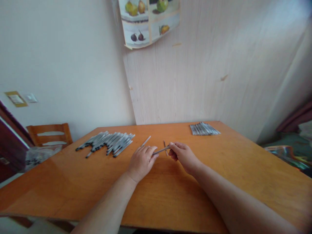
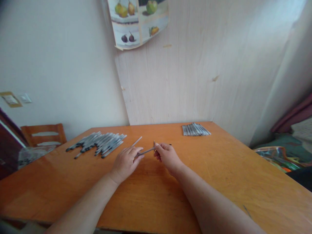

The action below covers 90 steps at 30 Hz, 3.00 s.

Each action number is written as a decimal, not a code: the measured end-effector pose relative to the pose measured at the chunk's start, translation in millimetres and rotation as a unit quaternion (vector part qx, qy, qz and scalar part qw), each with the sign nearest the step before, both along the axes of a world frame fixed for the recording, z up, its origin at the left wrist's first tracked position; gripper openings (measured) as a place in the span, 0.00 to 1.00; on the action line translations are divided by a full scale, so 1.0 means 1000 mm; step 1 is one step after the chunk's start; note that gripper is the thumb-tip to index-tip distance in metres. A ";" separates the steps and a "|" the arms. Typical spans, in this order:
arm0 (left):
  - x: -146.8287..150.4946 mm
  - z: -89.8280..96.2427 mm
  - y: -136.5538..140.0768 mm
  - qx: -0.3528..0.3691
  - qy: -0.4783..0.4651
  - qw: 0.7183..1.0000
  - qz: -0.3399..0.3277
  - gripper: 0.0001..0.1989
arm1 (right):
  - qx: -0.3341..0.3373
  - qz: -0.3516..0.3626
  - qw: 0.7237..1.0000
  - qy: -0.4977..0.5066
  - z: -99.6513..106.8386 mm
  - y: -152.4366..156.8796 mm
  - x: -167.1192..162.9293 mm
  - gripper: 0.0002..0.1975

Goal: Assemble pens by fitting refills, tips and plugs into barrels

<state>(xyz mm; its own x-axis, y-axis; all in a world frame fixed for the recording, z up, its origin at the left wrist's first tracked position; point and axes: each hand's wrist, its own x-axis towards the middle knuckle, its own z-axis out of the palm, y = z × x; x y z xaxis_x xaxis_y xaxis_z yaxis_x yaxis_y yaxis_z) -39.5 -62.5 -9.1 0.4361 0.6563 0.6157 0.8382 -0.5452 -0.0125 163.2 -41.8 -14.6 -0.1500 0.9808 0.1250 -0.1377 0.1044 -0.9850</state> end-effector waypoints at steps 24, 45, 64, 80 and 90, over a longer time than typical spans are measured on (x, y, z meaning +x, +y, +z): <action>0.053 0.029 0.022 -0.472 -0.594 0.646 -0.076 0.11 | -0.004 -0.070 0.997 0.015 0.004 0.005 0.009 0.22; 0.081 0.002 0.003 -0.501 -0.537 0.665 -0.136 0.20 | -0.003 -0.035 0.997 0.066 -0.004 0.004 0.006 0.19; 0.078 0.014 0.001 -0.542 -0.559 0.596 -0.196 0.14 | 0.023 -0.017 0.989 0.147 0.007 0.000 0.003 0.18; 0.085 0.014 0.000 -0.484 -0.532 0.683 -0.130 0.14 | -0.002 -0.023 0.985 0.169 0.006 0.001 0.003 0.18; 0.070 0.020 0.001 -0.575 -0.544 0.577 -0.202 0.15 | 0.014 0.018 0.988 0.150 0.008 0.002 0.007 0.18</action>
<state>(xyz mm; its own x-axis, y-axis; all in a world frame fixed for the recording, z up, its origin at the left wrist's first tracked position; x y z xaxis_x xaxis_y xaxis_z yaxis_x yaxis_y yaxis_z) 30.2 -61.1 11.4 0.4622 0.8839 -0.0713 -0.1887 0.1766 0.9660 170.4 -39.8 -6.8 -0.1373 0.9708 0.1967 -0.4280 0.1209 -0.8957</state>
